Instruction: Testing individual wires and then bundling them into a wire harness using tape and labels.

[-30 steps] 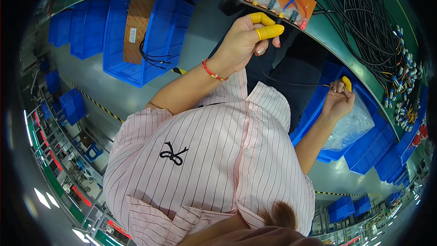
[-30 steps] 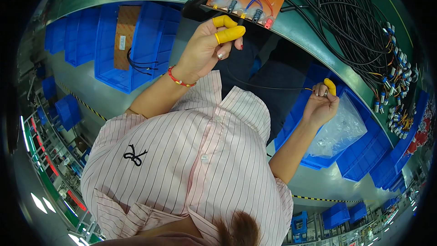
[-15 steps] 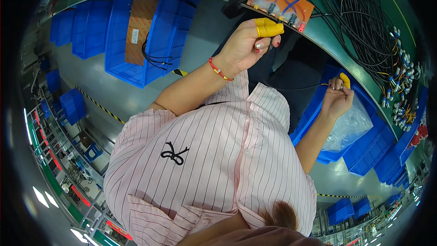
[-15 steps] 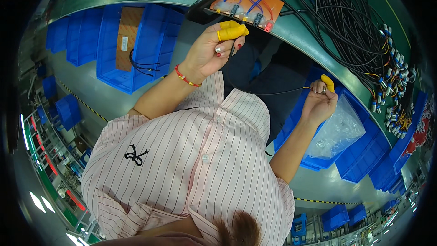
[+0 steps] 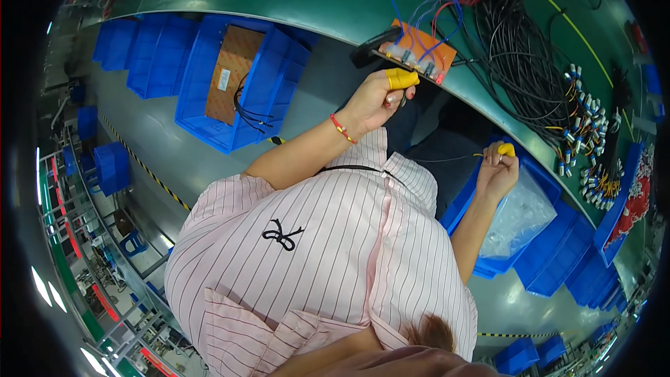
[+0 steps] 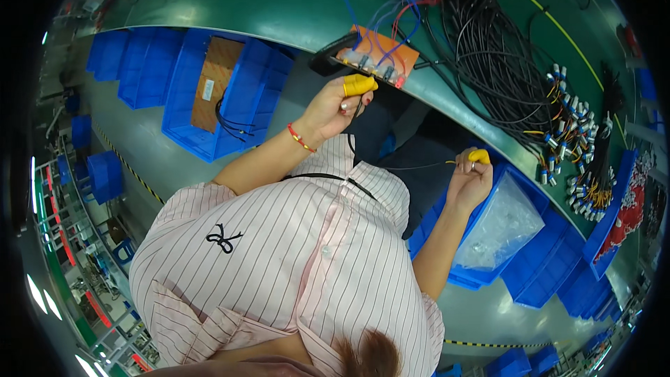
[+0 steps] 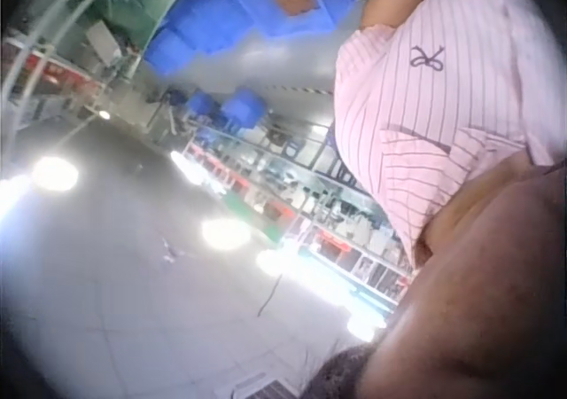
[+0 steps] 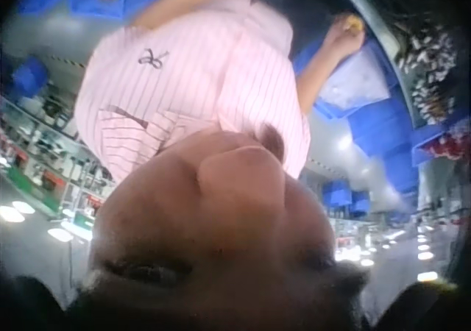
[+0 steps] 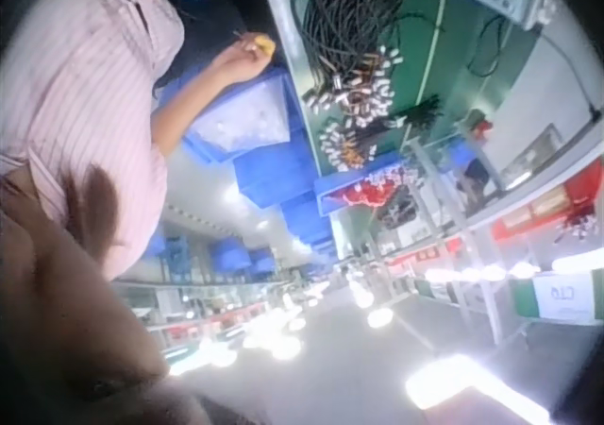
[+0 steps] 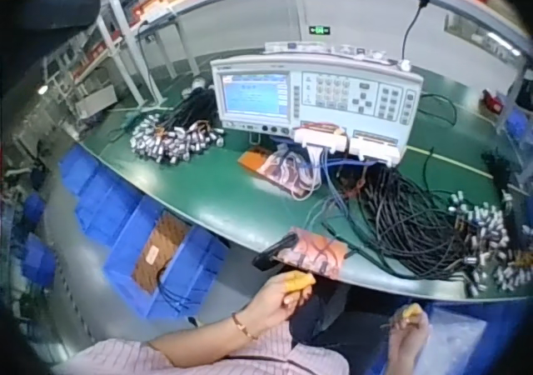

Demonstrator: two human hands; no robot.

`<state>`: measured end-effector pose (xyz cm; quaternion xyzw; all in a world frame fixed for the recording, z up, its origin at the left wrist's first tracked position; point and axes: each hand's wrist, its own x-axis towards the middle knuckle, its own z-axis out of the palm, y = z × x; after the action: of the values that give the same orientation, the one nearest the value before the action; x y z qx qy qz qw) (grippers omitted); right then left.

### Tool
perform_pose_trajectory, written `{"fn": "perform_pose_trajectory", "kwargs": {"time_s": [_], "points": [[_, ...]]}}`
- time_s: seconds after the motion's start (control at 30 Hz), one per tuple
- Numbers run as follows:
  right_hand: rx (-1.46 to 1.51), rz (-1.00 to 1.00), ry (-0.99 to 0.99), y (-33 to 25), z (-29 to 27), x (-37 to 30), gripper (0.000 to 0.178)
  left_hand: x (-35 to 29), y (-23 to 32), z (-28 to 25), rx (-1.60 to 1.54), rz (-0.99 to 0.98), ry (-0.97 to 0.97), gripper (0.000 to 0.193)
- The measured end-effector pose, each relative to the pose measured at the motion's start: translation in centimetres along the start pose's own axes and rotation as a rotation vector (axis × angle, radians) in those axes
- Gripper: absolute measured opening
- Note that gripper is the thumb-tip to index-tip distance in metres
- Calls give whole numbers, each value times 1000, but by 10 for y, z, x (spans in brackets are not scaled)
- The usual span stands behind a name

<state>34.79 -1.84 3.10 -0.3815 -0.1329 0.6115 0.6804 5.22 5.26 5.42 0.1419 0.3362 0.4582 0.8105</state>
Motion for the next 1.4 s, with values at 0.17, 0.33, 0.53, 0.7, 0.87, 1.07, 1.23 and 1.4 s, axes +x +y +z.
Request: {"fn": "perform_pose_trajectory", "kwargs": {"time_s": [0.17, 0.33, 0.53, 0.7, 0.87, 1.07, 1.23, 1.4], "points": [[-9, 16, 25, -13, -3, 2, 10, -5, 20, 16, 229, -106, 5, 26], [4, -10, 53, -31, -5, 4, 10, -6, 16, 21, 413, -43, 103, 27], [-10, -85, -41, -67, 3, 6, 10, -53, 11, 36, 583, -125, -68, 26], [-48, -137, -110, -104, 14, 18, 13, -43, 36, 34, 676, 22, -120, 30], [-43, -251, -147, -145, 18, 47, 20, 5, 59, 87, 785, 201, -253, 28], [42, -314, -110, -176, 4, 80, 19, 67, 43, 116, 874, 382, -217, 62], [135, -346, 8, -175, -4, 92, 20, 67, 16, 123, 1600, 794, -343, 76], [-60, -356, -114, -186, -16, 107, 21, 66, 1, 119, 1969, 808, -495, 79]]}}
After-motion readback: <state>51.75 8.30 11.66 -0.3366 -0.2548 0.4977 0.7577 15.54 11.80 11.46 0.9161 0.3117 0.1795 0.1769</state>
